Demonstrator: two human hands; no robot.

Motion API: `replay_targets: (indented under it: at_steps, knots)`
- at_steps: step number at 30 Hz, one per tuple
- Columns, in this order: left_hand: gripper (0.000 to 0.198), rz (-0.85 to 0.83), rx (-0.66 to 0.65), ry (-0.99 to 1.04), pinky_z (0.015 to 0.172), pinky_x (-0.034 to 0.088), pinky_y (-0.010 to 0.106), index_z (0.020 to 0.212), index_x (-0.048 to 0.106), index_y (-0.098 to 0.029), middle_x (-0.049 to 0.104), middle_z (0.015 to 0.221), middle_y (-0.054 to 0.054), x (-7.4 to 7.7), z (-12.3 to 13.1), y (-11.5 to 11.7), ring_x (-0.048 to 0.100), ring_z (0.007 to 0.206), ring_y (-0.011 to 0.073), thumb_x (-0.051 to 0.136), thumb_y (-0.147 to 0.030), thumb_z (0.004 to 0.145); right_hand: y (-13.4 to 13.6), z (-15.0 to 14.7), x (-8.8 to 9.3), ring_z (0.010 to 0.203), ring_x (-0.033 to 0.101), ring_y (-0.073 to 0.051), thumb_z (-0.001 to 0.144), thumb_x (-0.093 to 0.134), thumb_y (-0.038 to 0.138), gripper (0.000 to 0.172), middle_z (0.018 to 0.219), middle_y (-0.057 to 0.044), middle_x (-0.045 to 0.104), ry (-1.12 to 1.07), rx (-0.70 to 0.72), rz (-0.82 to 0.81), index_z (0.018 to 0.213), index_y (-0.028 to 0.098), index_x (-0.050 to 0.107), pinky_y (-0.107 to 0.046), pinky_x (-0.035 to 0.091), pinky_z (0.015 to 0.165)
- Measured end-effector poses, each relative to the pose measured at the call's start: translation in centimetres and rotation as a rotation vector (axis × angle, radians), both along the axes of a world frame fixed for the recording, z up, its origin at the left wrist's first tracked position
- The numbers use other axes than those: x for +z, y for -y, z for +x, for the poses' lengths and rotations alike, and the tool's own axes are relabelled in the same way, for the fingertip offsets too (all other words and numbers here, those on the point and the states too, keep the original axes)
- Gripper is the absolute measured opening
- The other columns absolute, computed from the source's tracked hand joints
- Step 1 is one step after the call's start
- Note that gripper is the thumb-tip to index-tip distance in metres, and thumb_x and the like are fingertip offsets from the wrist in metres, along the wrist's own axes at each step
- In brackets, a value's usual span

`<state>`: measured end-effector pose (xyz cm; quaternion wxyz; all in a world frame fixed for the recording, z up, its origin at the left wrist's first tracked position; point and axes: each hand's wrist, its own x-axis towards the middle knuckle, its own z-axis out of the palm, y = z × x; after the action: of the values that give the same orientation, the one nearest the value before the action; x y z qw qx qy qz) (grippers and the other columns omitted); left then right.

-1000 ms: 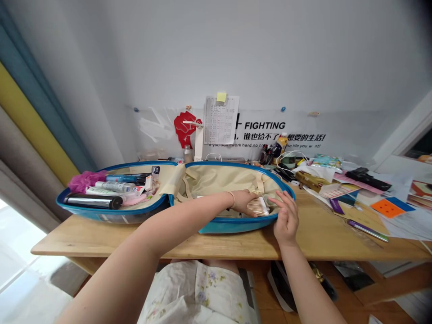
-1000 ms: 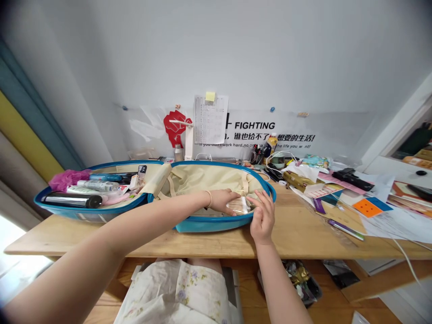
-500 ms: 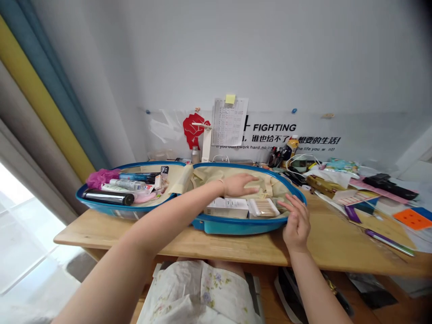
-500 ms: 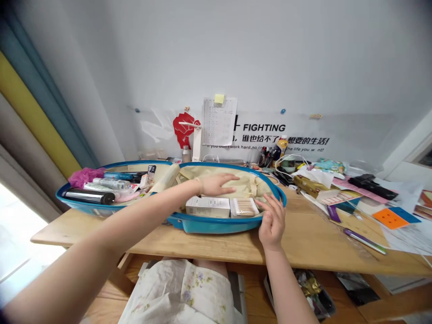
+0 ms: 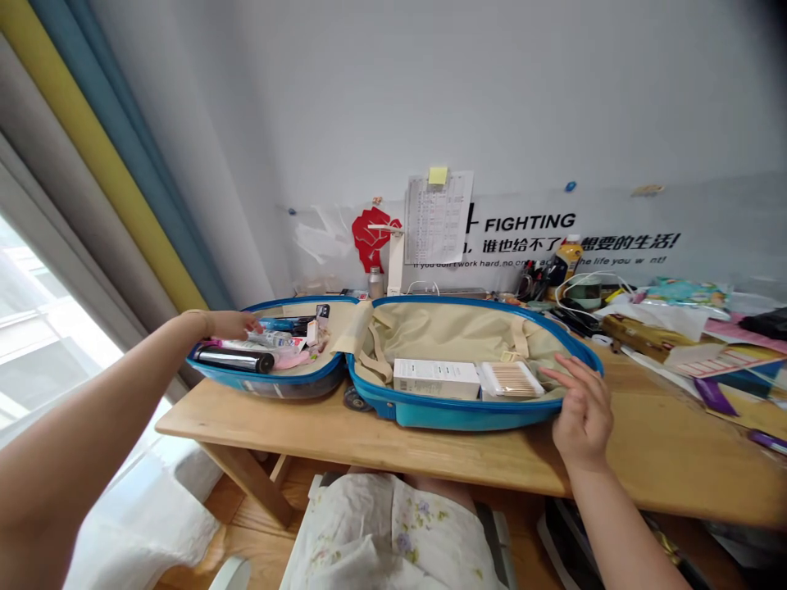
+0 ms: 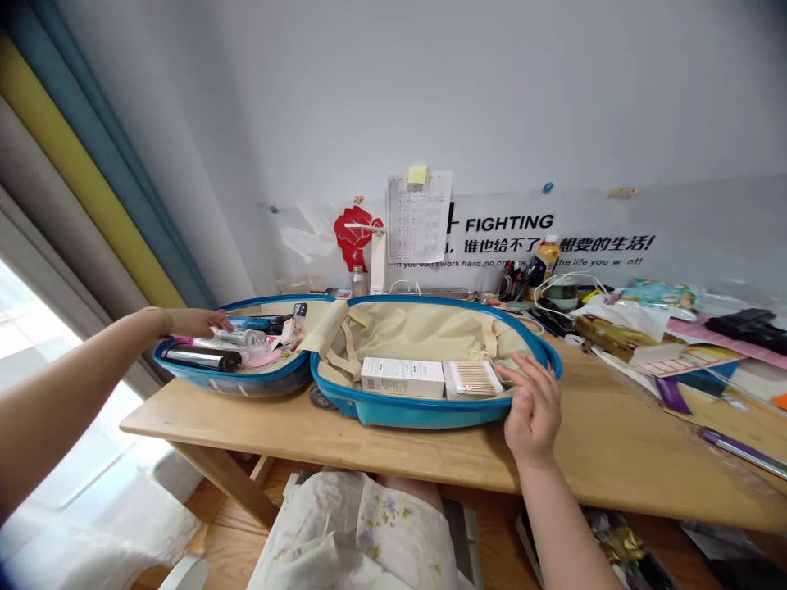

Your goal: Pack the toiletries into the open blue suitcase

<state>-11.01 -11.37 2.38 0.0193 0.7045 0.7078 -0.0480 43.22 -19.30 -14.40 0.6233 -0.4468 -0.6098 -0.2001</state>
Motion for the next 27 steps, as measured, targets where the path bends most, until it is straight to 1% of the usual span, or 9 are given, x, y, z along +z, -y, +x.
replay_targets:
  at_steps: [3,6,8,13,19,21,23,25,27]
  knots:
    - [0.035,-0.186,-0.085,0.202,0.081,0.047,0.025,0.092,0.069,-0.029,0.073,0.090,-0.012,-1.1,-1.8,1.8,0.064,0.087,0.0166,0.064,-0.030,0.057,-0.1,0.0,0.0,0.114,0.059,-0.028,0.097,0.028,0.039,0.048,0.109,-0.013,0.069,0.012,0.002,0.016,0.091,0.018,0.071,-0.053,0.041,0.102]
    - [0.044,-0.160,-0.138,0.384,0.082,0.044,0.027,0.092,0.070,-0.032,0.071,0.087,-0.011,-2.3,-2.5,2.4,0.061,0.089,0.0202,0.066,-0.036,0.048,-0.1,0.0,-0.1,0.113,0.059,-0.028,0.097,0.027,0.038,0.049,0.108,-0.013,0.069,0.021,-0.019,0.010,0.092,0.018,0.071,-0.054,0.042,0.101]
    - [0.046,-0.085,-0.151,0.367,0.084,0.042,0.027,0.090,0.072,-0.030,0.071,0.088,-0.008,-2.6,-2.5,2.2,0.060,0.090,0.0211,0.066,-0.036,0.045,-0.1,-0.1,-0.2,0.112,0.060,-0.028,0.097,0.026,0.039,0.049,0.108,-0.013,0.069,0.019,-0.029,0.009,0.092,0.018,0.071,-0.054,0.042,0.101]
    - [0.045,-0.127,-0.191,0.277,0.086,0.041,0.026,0.087,0.070,-0.027,0.071,0.089,-0.006,-1.9,-2.1,2.1,0.058,0.092,0.0207,0.069,-0.035,0.042,0.0,-0.1,-0.1,0.112,0.060,-0.028,0.097,0.028,0.038,0.048,0.109,-0.013,0.069,0.015,-0.009,0.013,0.091,0.018,0.071,-0.052,0.041,0.101]
    - [0.046,-0.068,-0.189,0.364,0.078,0.043,0.024,0.082,0.063,-0.025,0.067,0.077,-0.010,-1.9,-2.2,2.7,0.058,0.079,0.0164,0.075,-0.042,0.042,-0.1,0.0,-0.1,0.112,0.059,-0.027,0.097,0.029,0.038,0.047,0.107,-0.012,0.069,0.022,0.011,0.017,0.091,0.017,0.070,-0.052,0.042,0.100]
    - [0.050,-0.017,-0.185,0.430,0.077,0.045,0.025,0.084,0.061,-0.025,0.067,0.073,-0.010,-1.3,-1.9,2.6,0.057,0.077,0.0156,0.077,-0.048,0.043,-0.1,0.0,-0.2,0.111,0.059,-0.027,0.097,0.028,0.038,0.047,0.106,-0.012,0.069,0.019,0.007,0.016,0.091,0.017,0.070,-0.052,0.042,0.100]
    - [0.055,0.053,-0.215,0.556,0.078,0.046,0.027,0.089,0.059,-0.025,0.068,0.076,-0.009,0.0,-1.1,2.3,0.057,0.078,0.0149,0.077,-0.057,0.048,-0.1,0.0,-0.2,0.110,0.060,-0.026,0.097,0.028,0.039,0.048,0.105,-0.012,0.069,0.016,0.003,0.014,0.090,0.017,0.070,-0.052,0.042,0.100]
    - [0.058,0.160,-0.270,0.720,0.079,0.048,0.028,0.090,0.056,-0.023,0.067,0.080,-0.007,1.7,0.7,2.2,0.056,0.081,0.0148,0.074,-0.065,0.054,-0.1,0.0,-0.2,0.109,0.060,-0.026,0.097,0.028,0.040,0.049,0.104,-0.012,0.069,0.011,0.002,0.017,0.089,0.018,0.070,-0.051,0.043,0.099]
    - [0.061,0.282,-0.350,0.849,0.078,0.049,0.029,0.093,0.053,-0.022,0.064,0.082,-0.004,3.2,3.6,2.1,0.057,0.083,0.0160,0.072,-0.069,0.058,-0.2,0.0,-0.2,0.108,0.061,-0.026,0.097,0.027,0.042,0.050,0.102,-0.012,0.069,0.005,0.000,0.015,0.088,0.018,0.070,-0.051,0.043,0.099]
